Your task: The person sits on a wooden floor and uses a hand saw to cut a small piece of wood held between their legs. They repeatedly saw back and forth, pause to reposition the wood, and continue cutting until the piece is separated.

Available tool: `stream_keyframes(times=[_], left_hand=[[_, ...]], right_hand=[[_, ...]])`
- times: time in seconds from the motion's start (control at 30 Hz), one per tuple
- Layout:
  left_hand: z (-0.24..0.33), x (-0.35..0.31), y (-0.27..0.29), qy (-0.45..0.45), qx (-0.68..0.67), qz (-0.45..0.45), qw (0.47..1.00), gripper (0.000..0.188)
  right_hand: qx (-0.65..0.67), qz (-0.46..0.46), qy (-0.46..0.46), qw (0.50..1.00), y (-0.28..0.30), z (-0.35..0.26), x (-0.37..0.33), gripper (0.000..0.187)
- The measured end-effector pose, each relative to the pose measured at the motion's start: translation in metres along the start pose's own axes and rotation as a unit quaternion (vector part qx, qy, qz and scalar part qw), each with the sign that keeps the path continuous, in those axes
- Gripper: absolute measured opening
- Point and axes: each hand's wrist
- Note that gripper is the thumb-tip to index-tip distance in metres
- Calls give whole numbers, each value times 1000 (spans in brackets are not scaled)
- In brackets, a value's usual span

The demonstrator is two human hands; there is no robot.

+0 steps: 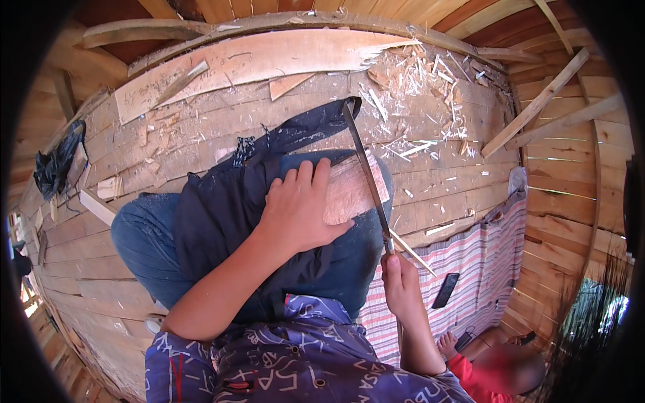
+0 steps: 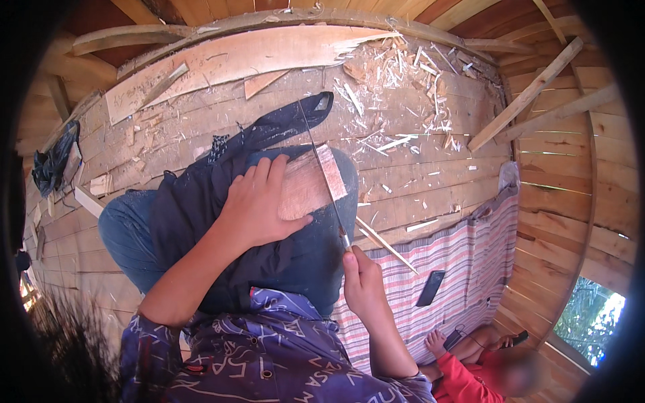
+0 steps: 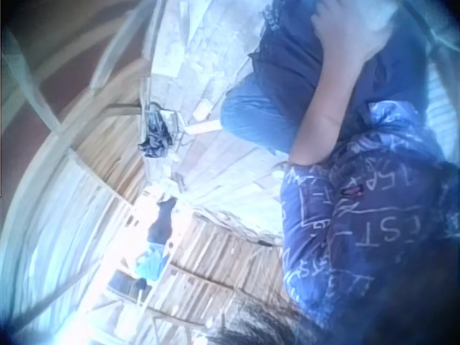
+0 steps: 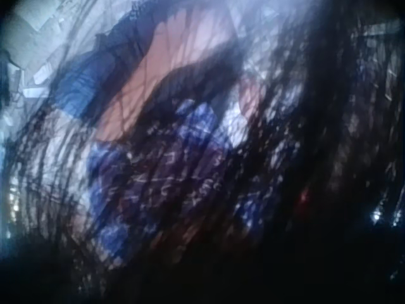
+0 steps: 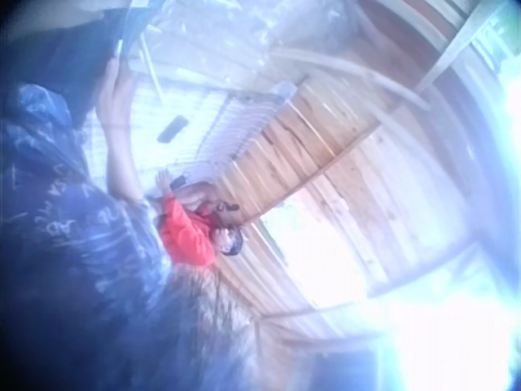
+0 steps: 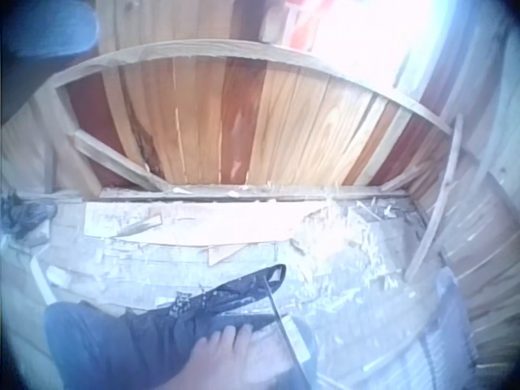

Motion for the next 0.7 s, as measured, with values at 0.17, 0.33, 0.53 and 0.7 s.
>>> stream_keyframes(times=[0.17,0.33,0.53,0.7], left_hand=[[2,1,2,8,-4,-24,1000,90],[-10,-1,-12,-53,-25,55,997,86],[-14,-3,-17,-61,-47,83,994,84],[-11,1,-15,-8,-51,50,997,88]], right_hand=[[-35,-3,-42,999,12,6,-35,35],[-61,-6,-40,997,9,-14,-32,49],[-105,-15,-49,993,13,-43,6,42],[-112,-1,-30,993,7,-42,19,43]])
Point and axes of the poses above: each hand's wrist, its own x-axis towards the middle knuckle, its own y-axis out of the back of the hand, z = x × y, and after that the axes turned 1 degree about x, right-handed
